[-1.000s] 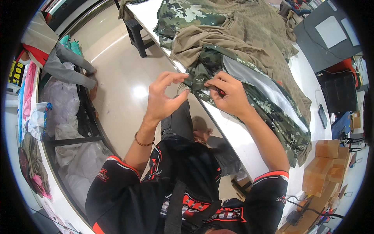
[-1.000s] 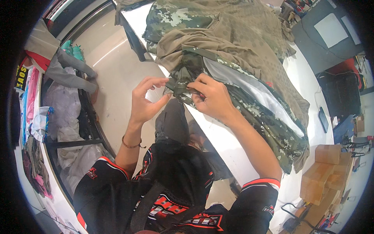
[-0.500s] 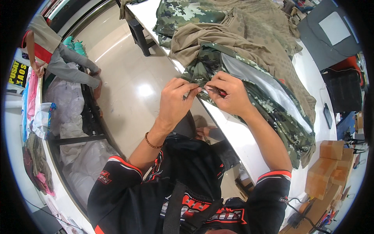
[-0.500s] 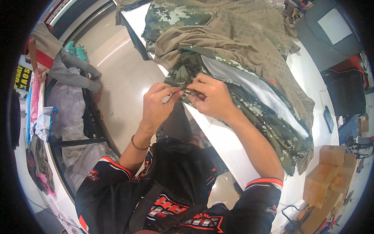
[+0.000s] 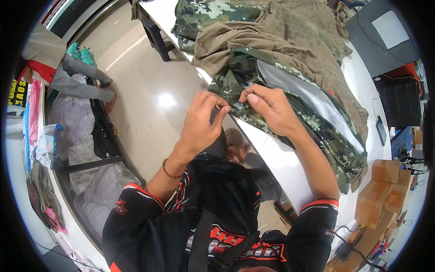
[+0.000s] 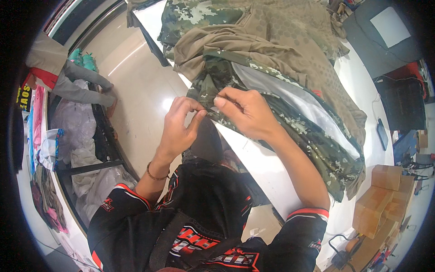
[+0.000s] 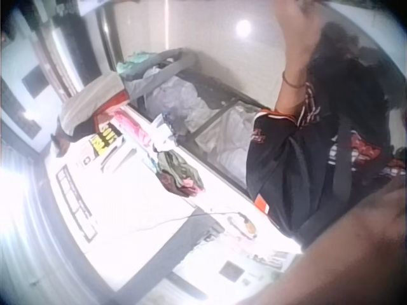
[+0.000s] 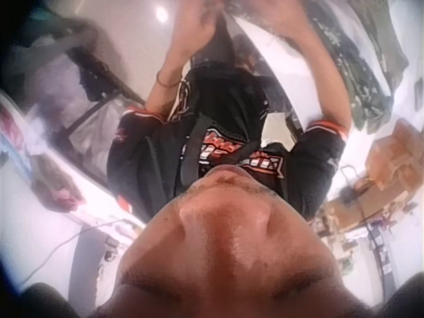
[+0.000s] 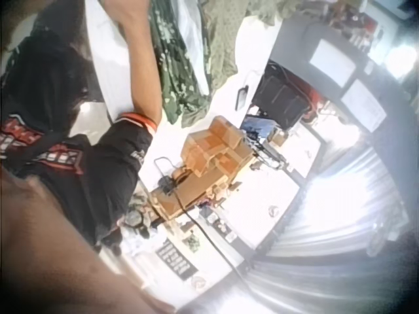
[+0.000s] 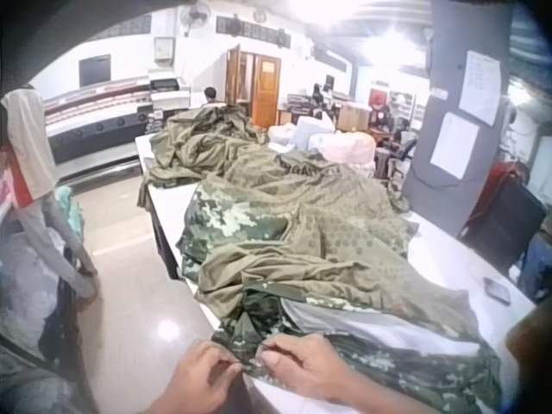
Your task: The person uses red-handled scissors to cut along the edge of a camouflage-patterned fabric laid on a white table. The person repeatedly lifts and adjusts the fabric to access different sections while cutting.
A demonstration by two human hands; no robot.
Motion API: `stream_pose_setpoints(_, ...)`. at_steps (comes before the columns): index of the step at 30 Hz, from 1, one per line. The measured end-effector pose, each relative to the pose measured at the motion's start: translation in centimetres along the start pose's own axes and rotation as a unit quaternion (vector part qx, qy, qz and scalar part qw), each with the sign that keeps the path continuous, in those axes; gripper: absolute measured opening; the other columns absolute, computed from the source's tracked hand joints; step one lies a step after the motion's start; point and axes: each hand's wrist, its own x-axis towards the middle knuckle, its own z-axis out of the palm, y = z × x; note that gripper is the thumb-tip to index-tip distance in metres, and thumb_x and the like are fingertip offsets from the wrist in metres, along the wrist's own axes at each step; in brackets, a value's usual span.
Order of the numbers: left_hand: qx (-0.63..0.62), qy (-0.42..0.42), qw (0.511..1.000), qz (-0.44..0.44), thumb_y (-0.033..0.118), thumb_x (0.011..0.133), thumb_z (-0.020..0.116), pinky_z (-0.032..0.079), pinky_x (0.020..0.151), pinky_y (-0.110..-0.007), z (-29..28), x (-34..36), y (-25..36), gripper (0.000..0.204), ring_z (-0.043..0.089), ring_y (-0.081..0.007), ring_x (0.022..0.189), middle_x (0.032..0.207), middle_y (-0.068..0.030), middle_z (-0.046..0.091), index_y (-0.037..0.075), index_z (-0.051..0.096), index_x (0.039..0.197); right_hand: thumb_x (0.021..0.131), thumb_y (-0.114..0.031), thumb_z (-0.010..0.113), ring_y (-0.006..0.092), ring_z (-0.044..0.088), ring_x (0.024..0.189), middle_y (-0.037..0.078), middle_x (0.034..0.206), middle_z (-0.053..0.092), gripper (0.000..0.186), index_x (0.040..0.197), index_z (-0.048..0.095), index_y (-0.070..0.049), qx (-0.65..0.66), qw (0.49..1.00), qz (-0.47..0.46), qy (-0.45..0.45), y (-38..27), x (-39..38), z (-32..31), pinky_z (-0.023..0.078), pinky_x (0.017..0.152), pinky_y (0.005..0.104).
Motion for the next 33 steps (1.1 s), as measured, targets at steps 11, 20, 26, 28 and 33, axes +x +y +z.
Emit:
stream_pose_setpoints(11,-0.012,0.071,0.997,0.012,0.002,0.09,0.078,0.054,0.072,-0.035,1.5,-0.1,0.3,0.009,0.067,-0.0245,0.081,0.09,-0.0102,0.073,0.002,0.071,0.096,0.111,-0.043,0.043,0.0049,0.033,0.041,-0.006,0.059,0.036,0.046,0.097,0.061,-0.002,0.39,0.847,0.344,-0.11,-1.4,-0.6,1.1,0.043,0.031,0.0296)
stream_pose_setpoints(20,-0.019,0.08,0.997,0.005,0.003,0.091,0.077,0.053,0.071,-0.035,1.5,-0.1,0.4,0.008,0.067,-0.0246,0.079,0.089,-0.0101,0.073,0.001,0.071,0.095,0.11,-0.04,0.045,0.0063,0.034,0.041,-0.005,0.059,0.037,0.042,0.097,0.057,-0.002,0.386,0.841,0.372,-0.082,-1.1,-0.6,2.1,0.043,0.031,0.0308)
stream_pose_setpoints(26,-0.032,0.081,0.996,0.002,0.003,0.091,0.077,0.053,0.071,-0.035,2.0,0.0,0.3,0.007,0.066,-0.0256,0.079,0.089,-0.0105,0.072,0.001,0.071,0.095,0.109,-0.039,0.047,0.0075,0.034,0.04,-0.003,0.057,0.037,0.041,0.096,0.057,-0.001,0.361,0.853,0.373,-0.06,-1.3,-0.7,2.4,0.04,0.031,0.0309)
stream_pose_setpoints(28,-0.035,0.084,0.996,0.008,0.003,0.091,0.077,0.053,0.071,-0.035,2.0,0.0,0.3,0.007,0.066,-0.0258,0.079,0.089,-0.0105,0.072,0.001,0.071,0.095,0.109,-0.038,0.047,0.0078,0.033,0.04,-0.003,0.057,0.037,0.04,0.097,0.057,-0.001,0.365,0.853,0.371,-0.048,-1.3,-0.6,2.5,0.039,0.031,0.0309)
stream_pose_setpoints(33,-0.033,0.073,0.997,0.02,0.002,0.09,0.077,0.052,0.072,-0.036,1.9,-0.1,0.1,0.008,0.066,-0.0263,0.079,0.088,-0.0102,0.072,0.001,0.07,0.094,0.11,-0.039,0.046,0.0081,0.032,0.04,-0.003,0.057,0.037,0.042,0.097,0.056,0.0,0.362,0.859,0.36,-0.042,-1.3,-0.4,2.7,0.037,0.031,0.0304)
